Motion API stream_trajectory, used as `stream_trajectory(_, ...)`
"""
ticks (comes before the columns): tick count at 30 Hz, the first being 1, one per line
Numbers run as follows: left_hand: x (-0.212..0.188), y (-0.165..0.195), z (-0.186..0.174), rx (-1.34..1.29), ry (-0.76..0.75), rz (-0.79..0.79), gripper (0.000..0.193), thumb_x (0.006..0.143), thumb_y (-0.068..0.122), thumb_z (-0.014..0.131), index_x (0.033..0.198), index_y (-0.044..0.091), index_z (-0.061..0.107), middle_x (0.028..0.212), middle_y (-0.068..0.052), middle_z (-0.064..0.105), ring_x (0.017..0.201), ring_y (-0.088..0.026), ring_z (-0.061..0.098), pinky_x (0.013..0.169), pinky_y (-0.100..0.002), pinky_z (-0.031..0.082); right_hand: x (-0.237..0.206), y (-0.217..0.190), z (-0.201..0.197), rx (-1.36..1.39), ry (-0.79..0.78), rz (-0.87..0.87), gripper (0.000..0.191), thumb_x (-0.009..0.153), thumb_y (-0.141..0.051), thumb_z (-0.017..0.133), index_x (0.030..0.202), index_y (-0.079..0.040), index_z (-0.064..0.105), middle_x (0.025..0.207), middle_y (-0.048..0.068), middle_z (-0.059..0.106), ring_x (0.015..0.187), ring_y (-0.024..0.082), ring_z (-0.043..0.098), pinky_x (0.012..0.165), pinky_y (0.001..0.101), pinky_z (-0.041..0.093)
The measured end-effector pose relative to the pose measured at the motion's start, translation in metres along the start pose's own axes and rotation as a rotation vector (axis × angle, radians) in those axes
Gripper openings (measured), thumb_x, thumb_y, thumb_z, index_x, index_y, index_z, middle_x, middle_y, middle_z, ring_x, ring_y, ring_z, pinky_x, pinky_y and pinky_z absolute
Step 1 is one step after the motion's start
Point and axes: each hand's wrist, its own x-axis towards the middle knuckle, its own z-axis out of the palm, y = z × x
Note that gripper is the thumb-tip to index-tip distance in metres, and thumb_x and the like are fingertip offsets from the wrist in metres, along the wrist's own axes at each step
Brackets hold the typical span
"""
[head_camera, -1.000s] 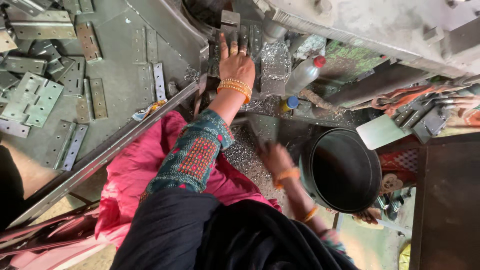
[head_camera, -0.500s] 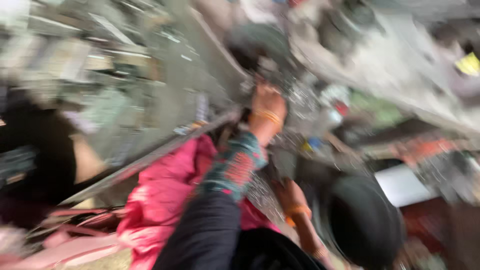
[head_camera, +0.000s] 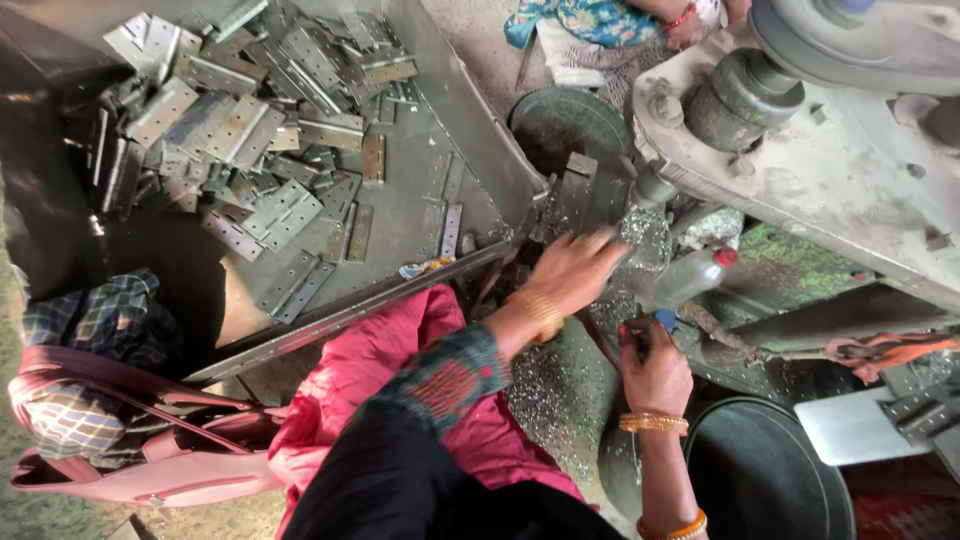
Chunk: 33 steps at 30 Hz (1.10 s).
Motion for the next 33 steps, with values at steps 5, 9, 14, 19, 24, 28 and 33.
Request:
stream_trajectory(5, 0.057, 0.041, 0.027, 0.203, -0.168, -0.268, 0.021, 0.092, 0.015, 0.059, 0.101, 0.008, 0.076, 0.136, -0.016, 0.062, 0.107, -0.030, 0.066, 0.089, -0.043, 0.054, -0.004, 0.004, 0.001, -0.101, -0.006, -0.023, 0.022, 0.097, -0.031, 0.069, 0.106, -0.011, 0.071, 0.097, 0.017, 0.075, 0.086, 0.041, 0.071, 0.072, 0.0511, 0.053)
stream_trajectory(9, 0.024, 0.029, 0.030, 0.126, -0.118, -0.350, 0.029, 0.091, 0.018, 0.056, 0.106, 0.005, 0.077, 0.134, -0.012, 0.064, 0.122, -0.028, 0.059, 0.097, -0.044, 0.046, -0.004, 0.011, 0.006, -0.049, -0.031, 0.064, 0.023, 0.097, -0.034, 0.068, 0.107, -0.013, 0.072, 0.090, 0.016, 0.075, 0.082, 0.041, 0.072, 0.070, 0.0517, 0.054)
stream_trajectory(14, -0.012, 0.015, 0.027, 0.328, -0.249, -0.194, 0.043, 0.091, 0.023, 0.053, 0.128, 0.005, 0.068, 0.144, -0.012, 0.059, 0.142, -0.031, 0.042, 0.116, -0.056, 0.025, 0.004, 0.008, 0.006, -0.104, -0.112, 0.104, 0.025, 0.096, -0.036, 0.069, 0.107, -0.015, 0.072, 0.089, 0.017, 0.076, 0.083, 0.042, 0.071, 0.070, 0.0523, 0.054)
stream_trajectory(19, 0.010, 0.024, 0.034, 0.388, -0.312, -0.247, 0.055, 0.097, 0.030, 0.052, 0.143, 0.001, 0.051, 0.156, -0.015, 0.049, 0.147, -0.032, 0.036, 0.120, -0.060, 0.014, -0.003, 0.010, -0.002, -0.060, -0.212, 0.119, 0.028, 0.089, -0.033, 0.066, 0.111, -0.016, 0.071, 0.094, 0.017, 0.076, 0.089, 0.041, 0.071, 0.075, 0.0530, 0.053)
stream_trajectory(24, 0.023, 0.017, 0.037, 0.303, -0.238, -0.318, 0.065, 0.096, 0.038, 0.053, 0.146, -0.002, 0.050, 0.153, -0.013, 0.050, 0.147, -0.031, 0.037, 0.121, -0.056, 0.011, -0.015, 0.036, 0.018, -0.172, -0.349, 0.106, 0.036, 0.092, -0.040, 0.066, 0.116, -0.013, 0.068, 0.090, 0.024, 0.073, 0.088, 0.045, 0.069, 0.076, 0.0554, 0.052)
stream_trajectory(28, 0.016, 0.014, 0.038, 0.216, -0.371, -0.340, 0.048, 0.104, 0.033, 0.050, 0.137, -0.001, 0.061, 0.157, -0.013, 0.050, 0.151, -0.029, 0.036, 0.125, -0.057, 0.009, -0.048, 0.055, 0.053, -0.095, -0.521, 0.260, 0.042, 0.092, -0.049, 0.065, 0.108, -0.010, 0.066, 0.089, 0.022, 0.073, 0.086, 0.044, 0.072, 0.076, 0.0548, 0.053)
stream_trajectory(33, -0.003, 0.020, 0.032, 0.299, -0.166, -0.248, 0.045, 0.093, 0.022, 0.050, 0.127, -0.002, 0.068, 0.146, -0.013, 0.058, 0.145, -0.031, 0.040, 0.120, -0.060, 0.009, -0.060, 0.074, 0.068, -0.105, -0.545, 0.214, 0.044, 0.094, -0.049, 0.064, 0.098, -0.005, 0.064, 0.089, 0.025, 0.071, 0.089, 0.048, 0.068, 0.075, 0.0567, 0.051)
